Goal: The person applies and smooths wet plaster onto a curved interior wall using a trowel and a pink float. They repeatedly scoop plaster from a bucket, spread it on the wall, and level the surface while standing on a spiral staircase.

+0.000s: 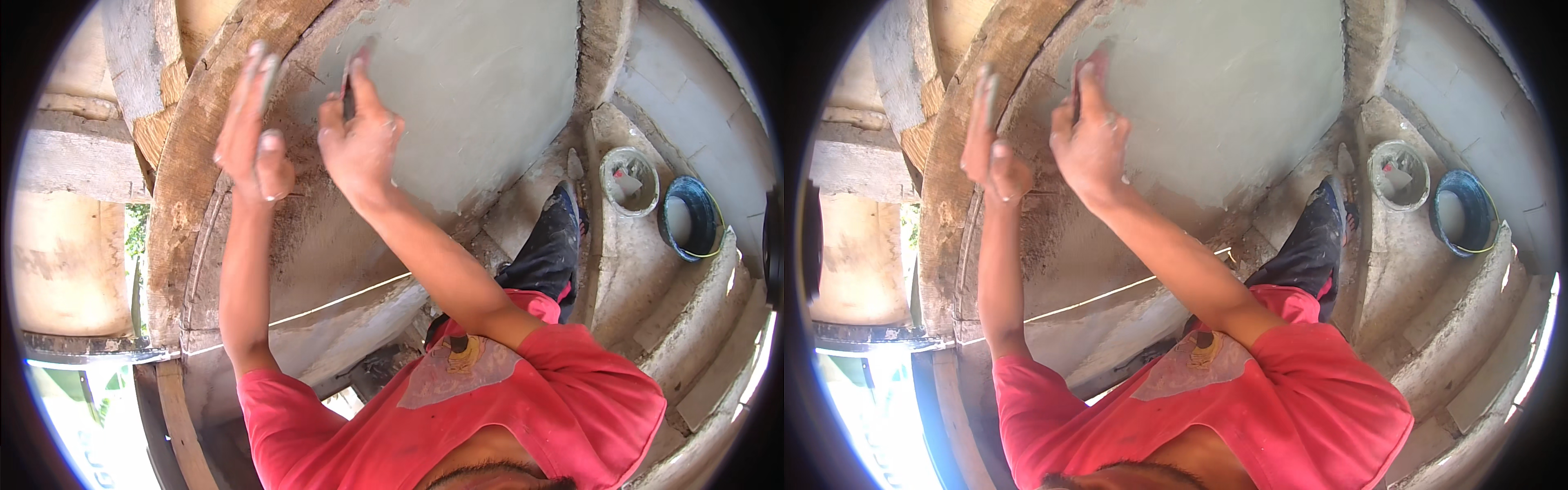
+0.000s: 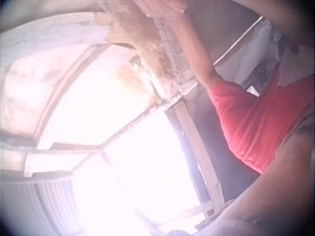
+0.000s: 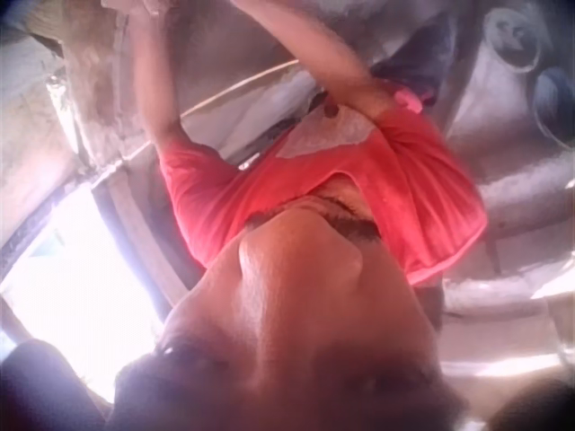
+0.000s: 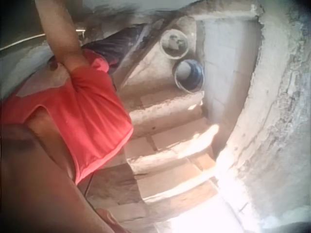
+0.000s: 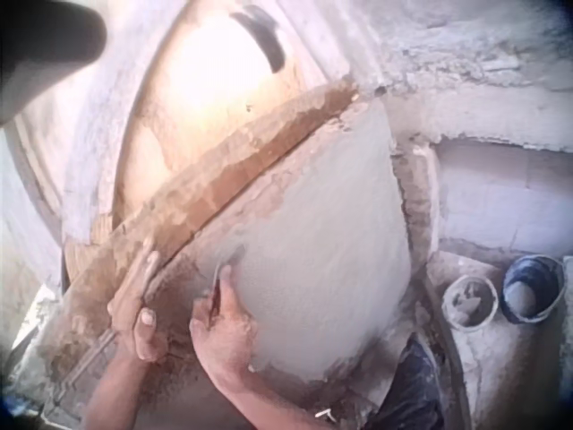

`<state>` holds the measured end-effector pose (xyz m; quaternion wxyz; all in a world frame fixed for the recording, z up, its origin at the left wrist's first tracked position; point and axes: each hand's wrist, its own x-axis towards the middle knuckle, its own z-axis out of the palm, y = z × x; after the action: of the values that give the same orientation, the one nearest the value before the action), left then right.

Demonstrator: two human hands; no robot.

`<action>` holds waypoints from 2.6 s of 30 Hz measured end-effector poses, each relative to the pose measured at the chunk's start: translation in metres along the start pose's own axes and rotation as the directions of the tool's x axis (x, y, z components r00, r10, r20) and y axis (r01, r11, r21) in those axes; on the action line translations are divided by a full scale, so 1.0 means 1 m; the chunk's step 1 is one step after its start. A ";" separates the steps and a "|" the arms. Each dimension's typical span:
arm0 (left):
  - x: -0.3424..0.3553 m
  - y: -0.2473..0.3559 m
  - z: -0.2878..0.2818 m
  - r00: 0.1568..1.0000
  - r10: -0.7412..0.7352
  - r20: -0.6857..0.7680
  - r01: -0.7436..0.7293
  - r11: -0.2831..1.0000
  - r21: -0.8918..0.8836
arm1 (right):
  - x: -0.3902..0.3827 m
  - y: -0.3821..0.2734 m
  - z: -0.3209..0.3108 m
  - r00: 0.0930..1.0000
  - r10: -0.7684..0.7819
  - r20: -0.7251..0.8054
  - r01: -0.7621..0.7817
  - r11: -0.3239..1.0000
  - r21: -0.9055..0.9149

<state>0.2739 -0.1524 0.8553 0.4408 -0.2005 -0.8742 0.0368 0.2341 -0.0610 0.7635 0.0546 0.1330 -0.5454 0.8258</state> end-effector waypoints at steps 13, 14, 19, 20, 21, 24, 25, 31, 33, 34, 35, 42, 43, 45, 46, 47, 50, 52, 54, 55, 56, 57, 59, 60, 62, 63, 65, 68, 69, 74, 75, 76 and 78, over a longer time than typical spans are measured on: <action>-0.026 -0.001 -0.016 0.989 -0.073 0.129 0.046 0.979 0.201 | 0.126 0.074 -0.024 0.798 -0.574 -0.182 0.525 0.811 -0.257; -0.026 -0.003 -0.013 0.989 -0.078 0.126 0.050 0.976 0.212 | 0.127 0.080 -0.013 0.711 -0.694 -0.115 0.629 0.701 -0.337; -0.024 -0.005 -0.004 0.992 -0.106 0.072 0.088 0.970 0.229 | 0.066 0.090 -0.012 0.668 -0.723 0.177 0.728 0.586 -0.356; -0.024 -0.004 -0.004 0.994 -0.085 0.068 0.068 0.973 0.221 | 0.046 0.089 -0.028 0.687 -0.697 0.207 0.722 0.622 -0.302; -0.024 -0.003 -0.004 0.995 -0.081 0.065 0.066 0.974 0.216 | 0.038 0.088 -0.046 0.692 -0.684 0.232 0.722 0.646 -0.247; -0.024 -0.004 -0.003 0.997 -0.073 0.038 0.064 0.977 0.205 | 0.051 0.078 -0.075 0.777 -0.622 0.094 0.629 0.775 -0.062; -0.024 -0.003 -0.003 0.997 -0.070 0.044 0.058 0.973 0.224 | 0.057 0.072 -0.084 0.800 -0.599 0.033 0.598 0.801 0.029; -0.028 -0.003 0.001 0.995 -0.086 0.056 0.070 0.967 0.247 | 0.132 0.074 -0.068 0.988 -0.140 0.066 0.155 0.906 -0.393; -0.027 -0.004 0.001 0.994 -0.099 0.056 0.084 0.970 0.228 | 0.085 0.081 -0.039 0.939 -0.192 0.284 0.290 0.887 -0.360; -0.026 -0.005 0.002 0.996 -0.070 0.051 0.056 0.969 0.242 | 0.056 0.085 -0.030 0.903 -0.261 0.341 0.373 0.869 -0.324; -0.026 -0.004 0.002 0.996 -0.077 0.051 0.062 0.967 0.247 | 0.028 0.088 -0.020 0.840 -0.462 0.286 0.533 0.802 -0.271; -0.024 0.002 0.001 0.991 -0.066 0.117 0.029 0.956 0.293 | -0.050 0.103 -0.089 0.816 -0.458 0.354 0.526 0.841 -0.126; -0.024 0.002 0.002 0.991 -0.060 0.123 0.021 0.956 0.294 | -0.044 0.118 -0.110 0.852 -0.392 0.347 0.473 0.861 -0.188; -0.024 0.003 0.005 0.987 -0.081 0.135 0.037 0.953 0.302 | -0.029 0.162 -0.145 0.997 0.004 0.076 0.012 0.979 -0.204; -0.024 0.003 0.007 0.988 -0.074 0.137 0.028 0.950 0.310 | -0.020 0.191 -0.169 0.944 0.326 -0.055 -0.329 0.910 -0.253; -0.024 0.003 0.009 0.990 -0.048 0.135 0.003 0.950 0.313 | -0.006 0.224 -0.186 0.887 0.397 -0.235 -0.446 0.867 -0.221; -0.024 0.002 0.013 0.987 -0.021 0.158 -0.036 0.936 0.351 | -0.013 0.311 -0.242 0.533 0.642 -0.551 -0.812 0.570 -0.122; -0.025 0.001 0.015 0.986 -0.004 0.168 -0.059 0.928 0.367 | -0.042 0.357 -0.256 0.318 0.756 -0.572 -0.888 0.448 0.098; -0.026 -0.001 0.019 0.984 0.051 0.169 -0.114 0.916 0.386 | -0.080 0.394 -0.259 0.227 0.832 -0.507 -0.938 0.327 0.117; -0.026 -0.002 0.019 0.982 0.060 0.178 -0.127 0.910 0.395 | -0.100 0.411 -0.255 0.156 0.865 -0.476 -0.961 0.245 0.131; -0.027 -0.003 0.022 0.981 0.061 0.184 -0.133 0.903 0.409 | -0.115 0.427 -0.250 0.079 0.919 -0.387 -0.965 0.168 0.202; -0.026 -0.005 0.024 0.982 0.080 0.170 -0.146 0.893 0.425 | -0.134 0.440 -0.240 -0.014 0.957 -0.289 -0.960 0.067 0.270; -0.025 -0.008 0.026 0.977 0.123 0.177 -0.188 0.887 0.422 | -0.164 0.459 -0.222 -0.157 0.984 -0.088 -0.918 -0.112 0.380; -0.025 -0.009 0.027 0.974 0.132 0.183 -0.200 0.881 0.428 | -0.175 0.464 -0.211 -0.169 0.986 0.004 -0.875 -0.152 0.460; -0.025 -0.012 0.029 0.970 0.164 0.178 -0.226 0.876 0.426 | -0.180 0.470 -0.192 -0.132 0.982 0.133 -0.799 -0.185 0.572; -0.026 -0.013 0.029 0.971 0.169 0.171 -0.228 0.876 0.425 | -0.176 0.471 -0.184 -0.112 0.982 0.149 -0.783 -0.180 0.595; -0.027 -0.014 0.029 0.974 0.161 0.162 -0.217 0.875 0.432 | -0.154 0.469 -0.173 -0.128 0.992 0.016 -0.806 -0.114 0.581; -0.029 -0.017 0.029 0.980 0.155 0.124 -0.193 0.893 0.407 | -0.094 0.466 -0.181 -0.009 0.998 0.059 -0.828 -0.040 0.559; -0.029 -0.017 0.029 0.977 0.166 0.131 -0.206 0.886 0.415 | -0.068 0.466 -0.186 0.013 0.999 0.041 -0.842 -0.011 0.539; -0.028 -0.015 0.026 0.978 0.134 0.163 -0.194 0.873 0.448 | 0.068 0.444 -0.223 0.217 0.975 -0.048 -0.842 0.212 0.495; -0.028 -0.013 0.025 0.980 0.102 0.168 -0.168 0.876 0.451 | 0.096 0.435 -0.227 0.253 0.965 -0.074 -0.831 0.256 0.493; -0.028 -0.012 0.025 0.982 0.099 0.160 -0.162 0.876 0.454 | 0.124 0.426 -0.227 0.299 0.951 -0.081 -0.830 0.301 0.470; -0.028 -0.009 0.025 0.985 0.070 0.154 -0.135 0.874 0.467 | 0.176 0.403 -0.223 0.395 0.914 -0.095 -0.821 0.398 0.410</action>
<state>0.2664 -0.1690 0.8209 0.4148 -0.1296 -0.8538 0.2867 -0.0651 -0.0268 0.3732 -0.3267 -0.2979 -0.3857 0.8098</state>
